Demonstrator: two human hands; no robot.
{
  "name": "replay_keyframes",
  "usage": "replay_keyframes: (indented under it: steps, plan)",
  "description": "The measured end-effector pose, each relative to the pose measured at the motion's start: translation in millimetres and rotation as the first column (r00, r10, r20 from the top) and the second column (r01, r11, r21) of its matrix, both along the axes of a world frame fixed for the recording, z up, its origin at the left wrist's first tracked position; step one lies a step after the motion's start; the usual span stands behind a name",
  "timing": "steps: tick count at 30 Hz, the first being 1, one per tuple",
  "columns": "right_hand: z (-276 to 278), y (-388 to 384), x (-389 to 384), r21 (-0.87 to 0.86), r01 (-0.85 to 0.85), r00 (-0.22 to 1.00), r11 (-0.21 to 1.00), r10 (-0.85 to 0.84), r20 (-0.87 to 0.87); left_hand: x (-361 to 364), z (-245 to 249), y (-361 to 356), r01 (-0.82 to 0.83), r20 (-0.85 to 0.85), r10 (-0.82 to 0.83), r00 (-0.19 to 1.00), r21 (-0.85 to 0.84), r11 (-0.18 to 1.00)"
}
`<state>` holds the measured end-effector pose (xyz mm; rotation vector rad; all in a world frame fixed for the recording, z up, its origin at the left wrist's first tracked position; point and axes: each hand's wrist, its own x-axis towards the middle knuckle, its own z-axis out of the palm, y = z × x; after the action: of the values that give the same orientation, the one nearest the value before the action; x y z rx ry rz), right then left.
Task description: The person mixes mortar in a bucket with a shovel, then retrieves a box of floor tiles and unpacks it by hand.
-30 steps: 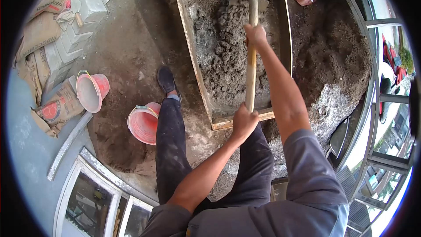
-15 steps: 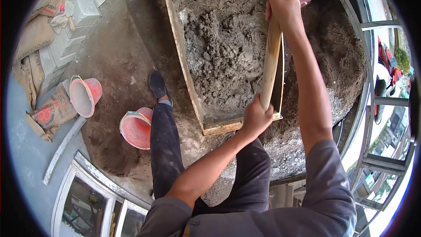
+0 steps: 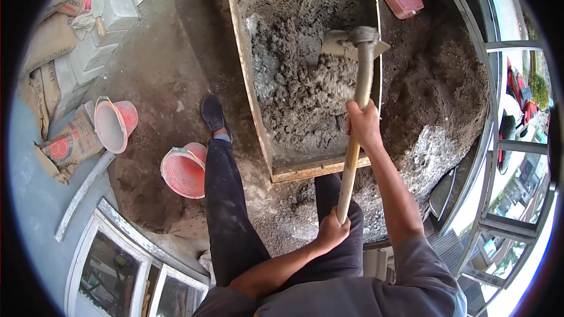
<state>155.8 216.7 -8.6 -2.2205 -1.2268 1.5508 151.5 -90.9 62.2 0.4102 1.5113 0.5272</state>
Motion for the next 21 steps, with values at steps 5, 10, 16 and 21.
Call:
replay_keyframes:
  steps: [5,10,16,21]
  plan:
    - [44.6,113.7,-49.1,0.337,0.124,0.980,0.933,-0.063,-0.187,-63.6,-43.9,114.4,0.098,-0.167,-0.060,0.984,0.228,0.969]
    - [-75.0,208.0,-105.7,0.208,0.028,0.999,0.978,-0.024,-0.023,-108.0,-101.6,212.7,0.013,-0.169,0.007,0.986,0.120,0.993]
    - [-138.7,121.7,-84.5,-0.059,-0.020,0.998,0.998,0.017,-0.054,-83.1,-79.9,142.5,0.003,-0.189,-0.008,0.982,-0.028,1.000]
    - [-34.2,4.7,-52.5,-0.086,-0.101,0.992,0.991,0.094,-0.080,-66.0,16.5,19.3,0.069,-0.105,-0.077,0.991,-0.074,0.995]
